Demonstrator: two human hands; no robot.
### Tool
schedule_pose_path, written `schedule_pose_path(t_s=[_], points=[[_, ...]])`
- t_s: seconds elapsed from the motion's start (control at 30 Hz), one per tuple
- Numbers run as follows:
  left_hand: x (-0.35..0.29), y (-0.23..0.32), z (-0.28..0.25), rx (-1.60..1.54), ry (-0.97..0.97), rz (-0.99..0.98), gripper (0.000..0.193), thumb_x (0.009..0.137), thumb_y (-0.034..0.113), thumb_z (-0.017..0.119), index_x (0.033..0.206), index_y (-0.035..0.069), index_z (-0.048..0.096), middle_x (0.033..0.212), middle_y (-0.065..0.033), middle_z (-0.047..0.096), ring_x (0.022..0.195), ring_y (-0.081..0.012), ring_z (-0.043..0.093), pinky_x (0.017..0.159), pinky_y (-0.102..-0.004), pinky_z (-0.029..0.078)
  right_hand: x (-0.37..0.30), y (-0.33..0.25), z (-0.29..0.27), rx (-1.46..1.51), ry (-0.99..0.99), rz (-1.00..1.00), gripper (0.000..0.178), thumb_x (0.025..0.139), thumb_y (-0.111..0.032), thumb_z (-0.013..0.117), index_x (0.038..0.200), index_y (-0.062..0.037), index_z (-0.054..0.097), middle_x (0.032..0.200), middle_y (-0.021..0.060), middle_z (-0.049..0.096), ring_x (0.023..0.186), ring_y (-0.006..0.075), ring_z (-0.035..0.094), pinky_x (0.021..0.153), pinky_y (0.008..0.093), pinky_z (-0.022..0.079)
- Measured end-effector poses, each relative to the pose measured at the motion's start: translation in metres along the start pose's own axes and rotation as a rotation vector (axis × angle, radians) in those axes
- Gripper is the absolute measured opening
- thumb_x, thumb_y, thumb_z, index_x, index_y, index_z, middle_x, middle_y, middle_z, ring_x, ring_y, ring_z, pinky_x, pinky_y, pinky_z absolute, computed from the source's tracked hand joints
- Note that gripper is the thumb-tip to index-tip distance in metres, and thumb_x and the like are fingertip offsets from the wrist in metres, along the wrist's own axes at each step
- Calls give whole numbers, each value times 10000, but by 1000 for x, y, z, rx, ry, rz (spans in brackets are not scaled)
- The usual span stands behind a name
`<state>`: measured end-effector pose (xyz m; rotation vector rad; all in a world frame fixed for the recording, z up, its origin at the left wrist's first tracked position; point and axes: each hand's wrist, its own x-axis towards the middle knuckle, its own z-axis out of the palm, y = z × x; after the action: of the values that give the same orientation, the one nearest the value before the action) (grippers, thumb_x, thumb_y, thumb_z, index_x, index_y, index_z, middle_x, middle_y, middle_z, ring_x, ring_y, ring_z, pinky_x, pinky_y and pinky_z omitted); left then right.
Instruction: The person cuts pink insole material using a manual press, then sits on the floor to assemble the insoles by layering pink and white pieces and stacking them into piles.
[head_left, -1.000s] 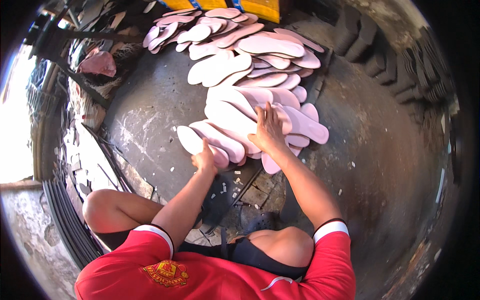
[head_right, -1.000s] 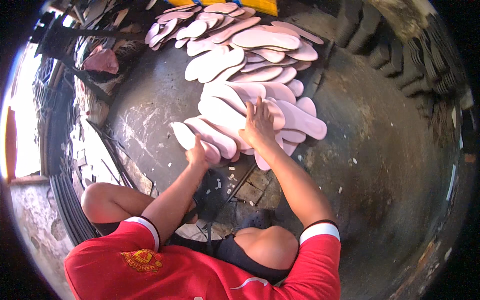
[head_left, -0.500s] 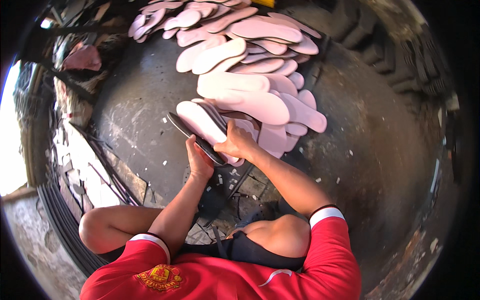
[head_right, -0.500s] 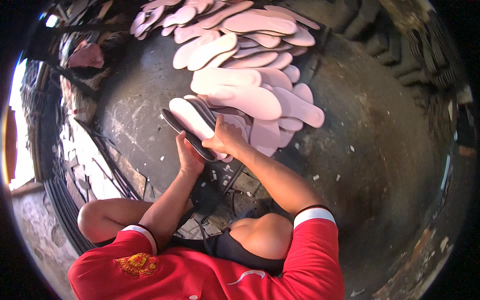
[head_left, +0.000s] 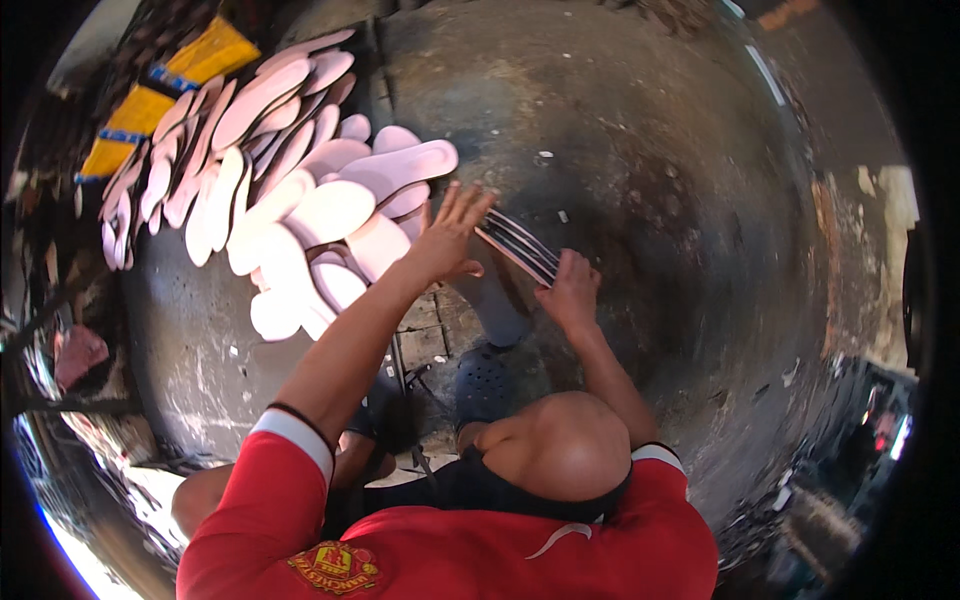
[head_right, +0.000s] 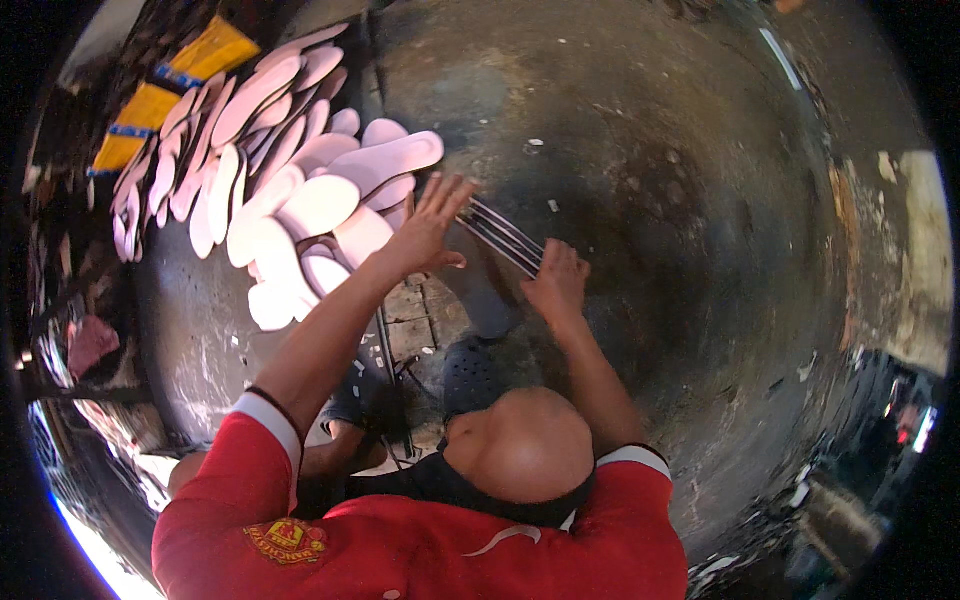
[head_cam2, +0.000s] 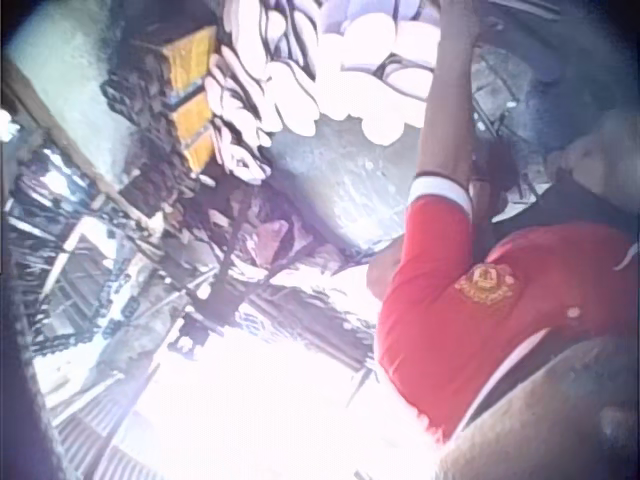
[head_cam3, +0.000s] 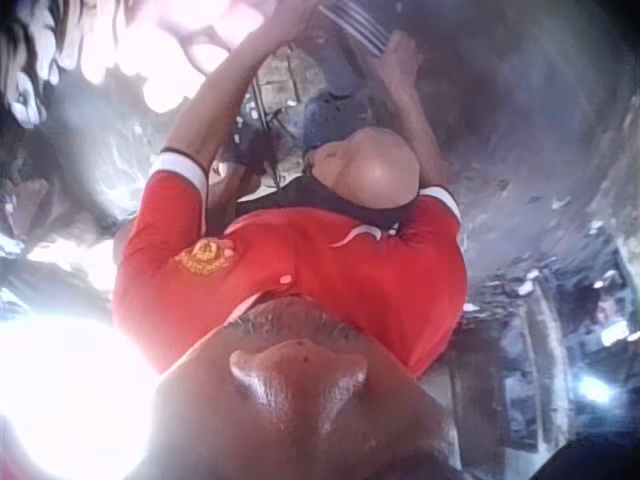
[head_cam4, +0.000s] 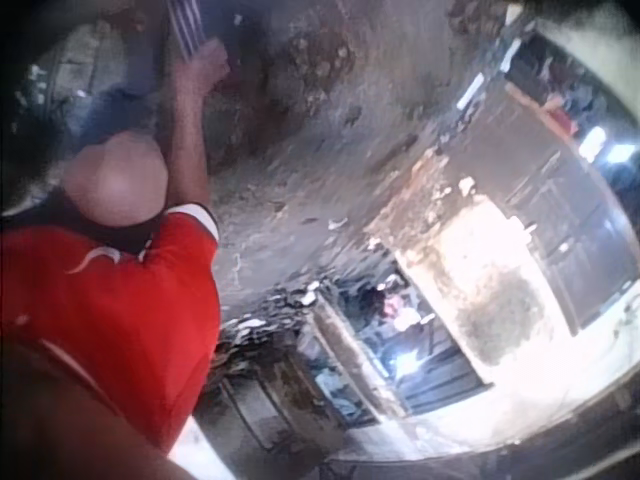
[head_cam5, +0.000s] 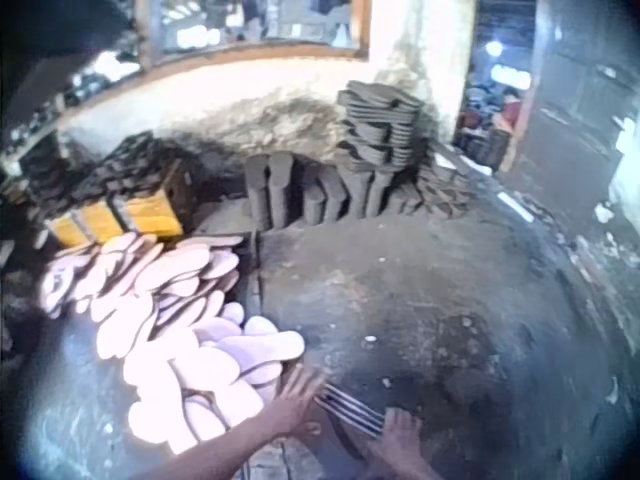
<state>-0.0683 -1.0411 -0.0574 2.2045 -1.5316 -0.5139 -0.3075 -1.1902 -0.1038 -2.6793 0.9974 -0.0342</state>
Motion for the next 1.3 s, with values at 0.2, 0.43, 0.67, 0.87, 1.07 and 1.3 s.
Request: schedule_pose_path(t_s=[0.2, 0.43, 0.67, 0.87, 1.07, 1.3], points=[[38, 105, -70, 76, -241, 569, 682, 666, 345, 899, 1260, 131, 642, 1190, -105, 629, 1207, -343, 561, 1089, -522, 395, -37, -15, -32, 901, 86, 155, 706, 771, -331, 888, 1289, -40, 508, 1218, 194, 598, 1148, 392, 612, 961, 524, 509], [58, 62, -9, -27, -227, 467, 639, 710, 325, 882, 1231, 79, 607, 1161, -124, 617, 1193, -368, 558, 1053, -510, 425, -36, 12, -27, 203, 297, 46, 744, 693, -244, 911, 1285, -46, 508, 1177, 165, 634, 1143, 355, 613, 957, 509, 474], [72, 91, -26, -177, -332, 474, 591, 728, 251, 876, 1202, 62, 578, 1213, -153, 575, 1216, -394, 533, 1033, -498, 448, -39, 26, -16, 442, 315, 22, 741, 715, -268, 924, 1285, -33, 514, 1197, 187, 608, 1153, 388, 587, 977, 523, 454], [68, 45, -33, -18, -182, 358, 851, 701, 310, 907, 1411, 57, 511, 1300, -200, 563, 1308, -412, 492, 1144, -515, 360, -14, 1, -27, 261, 306, -14, 754, 745, -365, 910, 1285, -31, 504, 1196, 192, 602, 1137, 397, 588, 948, 532, 467], [15, -78, -86, -225, 494, -257, 657, 777, 210, 892, 1337, 20, 605, 1262, -208, 659, 1185, -366, 632, 1020, -433, 504, 8, 24, -4, 92, 18, 180, 804, 760, -461, 884, 1280, 14, 495, 1210, 229, 610, 1157, 384, 616, 970, 561, 466], [-87, -133, -104, 87, 420, -675, 760, 755, 276, 893, 1399, 38, 566, 1391, -204, 595, 1275, -374, 575, 1054, -452, 499, 99, 86, 2, 573, -311, 575, 1278, 667, -509, 926, 1551, 140, 270, 1519, 358, 450, 1320, 414, 581, 1084, 437, 487]])
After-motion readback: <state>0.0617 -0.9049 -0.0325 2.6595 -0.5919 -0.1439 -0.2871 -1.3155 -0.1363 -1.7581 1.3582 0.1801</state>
